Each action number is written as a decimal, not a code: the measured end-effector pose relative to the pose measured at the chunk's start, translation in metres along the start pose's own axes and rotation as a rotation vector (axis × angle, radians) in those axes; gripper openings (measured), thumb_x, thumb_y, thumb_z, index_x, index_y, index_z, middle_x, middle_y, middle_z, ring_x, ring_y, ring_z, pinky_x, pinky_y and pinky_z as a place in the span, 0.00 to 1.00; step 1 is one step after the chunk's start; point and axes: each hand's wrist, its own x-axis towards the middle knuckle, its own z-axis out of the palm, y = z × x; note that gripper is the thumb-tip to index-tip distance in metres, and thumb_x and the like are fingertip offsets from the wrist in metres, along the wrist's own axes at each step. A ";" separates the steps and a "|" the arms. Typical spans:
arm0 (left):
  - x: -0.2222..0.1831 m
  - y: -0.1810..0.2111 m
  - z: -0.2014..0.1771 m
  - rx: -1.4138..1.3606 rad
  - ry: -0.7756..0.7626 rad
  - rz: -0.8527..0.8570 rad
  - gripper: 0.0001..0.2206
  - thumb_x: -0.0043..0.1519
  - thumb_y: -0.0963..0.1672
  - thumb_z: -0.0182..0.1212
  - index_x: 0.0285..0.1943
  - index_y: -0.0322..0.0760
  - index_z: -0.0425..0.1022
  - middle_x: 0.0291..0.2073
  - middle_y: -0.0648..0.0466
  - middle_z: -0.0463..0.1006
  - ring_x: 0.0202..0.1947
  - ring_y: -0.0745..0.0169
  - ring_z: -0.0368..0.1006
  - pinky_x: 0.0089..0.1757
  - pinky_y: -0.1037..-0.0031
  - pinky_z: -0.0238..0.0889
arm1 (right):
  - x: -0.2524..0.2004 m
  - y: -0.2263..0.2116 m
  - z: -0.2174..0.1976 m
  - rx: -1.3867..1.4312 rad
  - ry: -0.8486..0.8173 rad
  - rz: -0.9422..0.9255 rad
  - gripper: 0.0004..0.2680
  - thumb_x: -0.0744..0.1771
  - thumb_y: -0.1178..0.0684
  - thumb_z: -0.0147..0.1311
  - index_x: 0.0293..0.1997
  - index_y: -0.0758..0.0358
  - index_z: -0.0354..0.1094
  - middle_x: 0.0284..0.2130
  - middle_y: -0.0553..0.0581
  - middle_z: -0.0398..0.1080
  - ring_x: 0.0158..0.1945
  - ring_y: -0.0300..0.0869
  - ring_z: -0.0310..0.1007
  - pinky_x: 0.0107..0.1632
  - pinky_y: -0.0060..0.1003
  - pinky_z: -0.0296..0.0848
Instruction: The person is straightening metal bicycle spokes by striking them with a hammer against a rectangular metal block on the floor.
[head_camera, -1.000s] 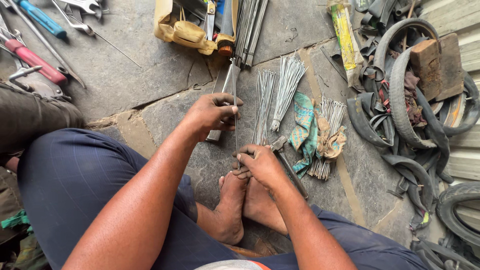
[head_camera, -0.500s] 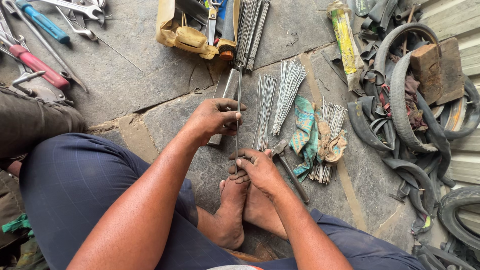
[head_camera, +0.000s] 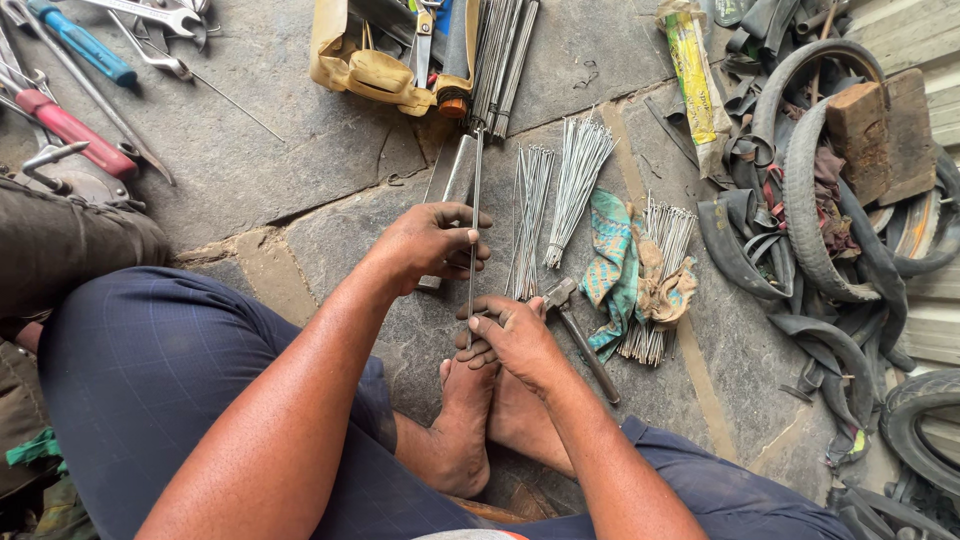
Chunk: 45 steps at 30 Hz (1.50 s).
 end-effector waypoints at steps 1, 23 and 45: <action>0.001 -0.001 0.000 0.007 0.003 -0.018 0.13 0.65 0.42 0.57 0.59 0.40 0.77 0.37 0.51 0.85 0.38 0.62 0.82 0.38 0.67 0.77 | 0.000 0.001 0.000 0.004 0.002 0.008 0.09 0.70 0.57 0.47 0.53 0.68 0.71 0.33 0.61 0.78 0.33 0.43 0.82 0.34 0.33 0.82; 0.011 -0.024 -0.047 0.739 0.814 -0.131 0.18 0.57 0.36 0.60 0.55 0.44 0.81 0.50 0.41 0.80 0.52 0.42 0.76 0.52 0.58 0.68 | 0.135 0.055 -0.096 -0.872 0.741 -0.163 0.06 0.64 0.47 0.64 0.36 0.56 0.78 0.35 0.63 0.78 0.41 0.57 0.78 0.46 0.50 0.76; 0.041 -0.049 -0.051 0.937 0.848 -0.052 0.10 0.65 0.40 0.51 0.53 0.30 0.72 0.42 0.34 0.79 0.42 0.40 0.77 0.42 0.53 0.70 | 0.116 0.038 -0.110 0.355 0.129 -0.001 0.03 0.67 0.55 0.55 0.38 0.61 0.69 0.28 0.55 0.76 0.23 0.35 0.70 0.26 0.30 0.68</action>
